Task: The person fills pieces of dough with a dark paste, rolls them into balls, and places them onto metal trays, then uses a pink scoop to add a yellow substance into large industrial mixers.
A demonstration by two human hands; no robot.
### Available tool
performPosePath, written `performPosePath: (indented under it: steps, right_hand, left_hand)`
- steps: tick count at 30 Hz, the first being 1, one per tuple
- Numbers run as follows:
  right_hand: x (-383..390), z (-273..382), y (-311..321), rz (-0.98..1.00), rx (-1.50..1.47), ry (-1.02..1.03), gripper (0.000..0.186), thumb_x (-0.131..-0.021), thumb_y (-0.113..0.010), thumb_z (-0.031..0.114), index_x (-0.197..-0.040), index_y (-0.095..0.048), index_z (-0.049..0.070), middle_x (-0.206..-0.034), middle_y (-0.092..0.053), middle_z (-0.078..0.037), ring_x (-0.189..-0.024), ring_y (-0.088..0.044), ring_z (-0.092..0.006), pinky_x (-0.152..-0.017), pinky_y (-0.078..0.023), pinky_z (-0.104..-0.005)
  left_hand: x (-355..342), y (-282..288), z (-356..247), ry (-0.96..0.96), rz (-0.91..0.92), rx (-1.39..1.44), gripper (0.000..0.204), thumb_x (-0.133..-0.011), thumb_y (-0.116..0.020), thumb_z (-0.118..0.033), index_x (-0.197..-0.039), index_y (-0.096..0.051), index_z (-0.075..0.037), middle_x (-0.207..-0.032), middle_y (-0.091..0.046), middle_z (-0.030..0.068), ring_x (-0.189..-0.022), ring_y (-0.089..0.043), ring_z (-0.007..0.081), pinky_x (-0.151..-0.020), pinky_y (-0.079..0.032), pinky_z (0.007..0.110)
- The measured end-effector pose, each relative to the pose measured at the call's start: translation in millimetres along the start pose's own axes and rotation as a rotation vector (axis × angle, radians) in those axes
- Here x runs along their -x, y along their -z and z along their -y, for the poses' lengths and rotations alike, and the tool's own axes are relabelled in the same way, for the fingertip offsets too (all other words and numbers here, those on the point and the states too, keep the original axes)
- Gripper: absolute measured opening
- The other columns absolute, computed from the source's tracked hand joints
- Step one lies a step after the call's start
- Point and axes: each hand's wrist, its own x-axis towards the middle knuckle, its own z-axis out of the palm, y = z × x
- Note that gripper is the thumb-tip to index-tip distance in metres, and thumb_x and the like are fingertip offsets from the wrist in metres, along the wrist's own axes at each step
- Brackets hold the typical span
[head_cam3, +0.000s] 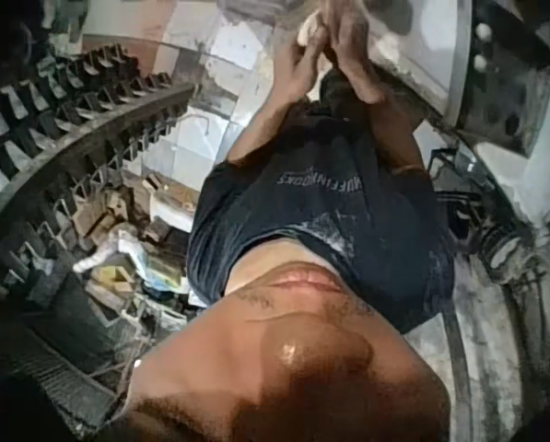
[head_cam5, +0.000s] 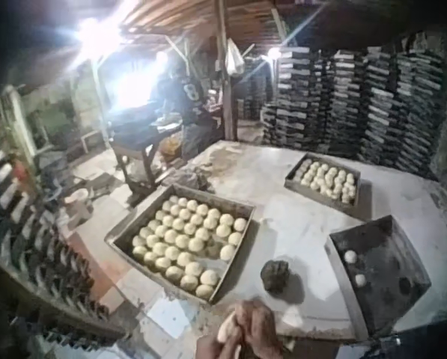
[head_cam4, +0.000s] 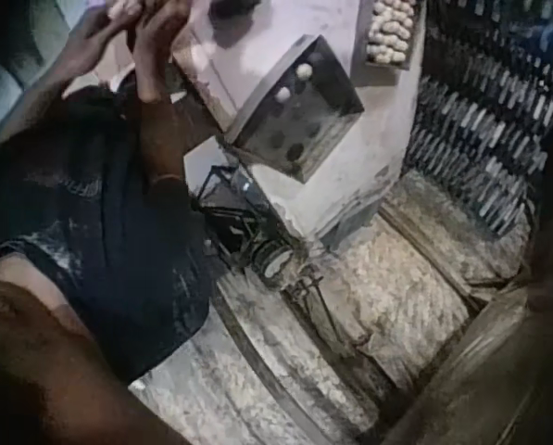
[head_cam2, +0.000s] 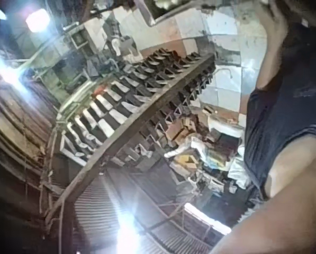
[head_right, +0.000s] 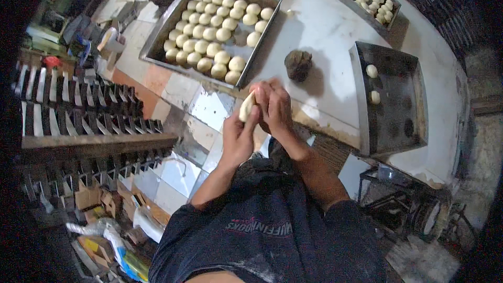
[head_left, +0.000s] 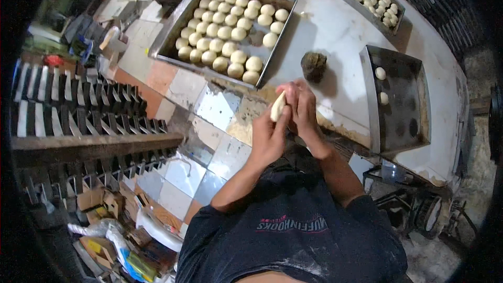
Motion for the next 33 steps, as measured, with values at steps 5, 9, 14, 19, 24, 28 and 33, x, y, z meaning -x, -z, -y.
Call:
performPosePath:
  steps: [5,9,14,19,24,28,33]
  right_hand:
    - [-40,-41,11,-0.078,-0.140,0.061,0.040,-0.103,-0.044,0.031,-0.094,-0.065,-0.001,-0.092,-0.055,-0.017,-0.087,-0.058,-0.0312,-0.080,-0.047,-0.0406]
    - [-64,-80,51,0.170,-0.397,-0.383,0.025,-0.097,-0.058,0.020,-0.092,-0.066,-0.003,-0.087,-0.064,-0.016,-0.090,-0.065,-0.0308,-0.080,-0.049,-0.0413]
    - [-70,-148,72,0.046,0.313,-0.048,0.020,-0.081,-0.069,0.007,-0.097,-0.065,-0.004,-0.102,-0.066,-0.020,-0.098,-0.063,-0.0361,-0.086,-0.051,-0.0432]
    - [-83,-162,70,0.363,0.403,-0.110,0.023,-0.079,-0.071,0.008,-0.100,-0.067,-0.002,-0.098,-0.067,-0.018,-0.094,-0.063,-0.0370,-0.086,-0.051,-0.0451]
    - [-90,-176,104,0.120,-0.167,-0.501,0.031,-0.083,-0.072,0.007,-0.112,-0.069,-0.002,-0.100,-0.072,-0.015,-0.092,-0.069,-0.0151,-0.073,-0.056,-0.0270]
    - [-82,-164,111,0.090,-0.251,-0.441,0.031,-0.080,-0.076,0.010,-0.108,-0.070,-0.001,-0.091,-0.070,-0.014,-0.075,-0.069,-0.0161,-0.070,-0.057,-0.0281]
    - [-83,-161,99,0.151,-0.056,-0.391,0.024,-0.078,-0.076,0.013,-0.097,-0.071,0.000,-0.088,-0.070,-0.015,-0.077,-0.070,-0.0245,-0.068,-0.055,-0.0335]
  left_hand:
    - [-51,-27,31,0.191,-0.077,0.480,0.038,-0.104,-0.052,-0.030,-0.123,-0.058,0.002,-0.113,-0.066,0.0096,-0.100,-0.064,0.0170,-0.089,-0.051,0.033]
    - [-87,-28,33,0.476,-0.026,0.702,0.043,-0.103,-0.053,-0.033,-0.129,-0.056,0.000,-0.112,-0.067,0.0069,-0.098,-0.063,0.0164,-0.088,-0.049,0.032]
    - [-134,-31,22,0.112,-0.101,0.648,0.052,-0.103,-0.050,-0.033,-0.140,-0.046,0.003,-0.142,-0.051,0.0142,-0.131,-0.049,0.0257,-0.110,-0.038,0.042]
    - [-160,-45,34,0.132,-0.102,0.653,0.050,-0.103,-0.050,-0.026,-0.142,-0.043,0.004,-0.142,-0.051,0.0155,-0.132,-0.049,0.0252,-0.111,-0.039,0.042]
    - [-172,-63,37,0.227,-0.145,0.527,0.046,-0.104,-0.048,-0.019,-0.147,-0.040,-0.004,-0.139,-0.054,0.0153,-0.126,-0.054,0.0237,-0.108,-0.044,0.041]
    - [-176,-68,44,0.251,-0.141,0.481,0.046,-0.104,-0.049,-0.019,-0.147,-0.040,-0.004,-0.137,-0.056,0.0150,-0.124,-0.056,0.0233,-0.105,-0.046,0.040]
    - [-188,-80,24,0.300,-0.025,0.729,0.046,-0.102,-0.050,-0.022,-0.143,-0.045,-0.002,-0.132,-0.059,0.0123,-0.121,-0.058,0.0214,-0.102,-0.047,0.035]
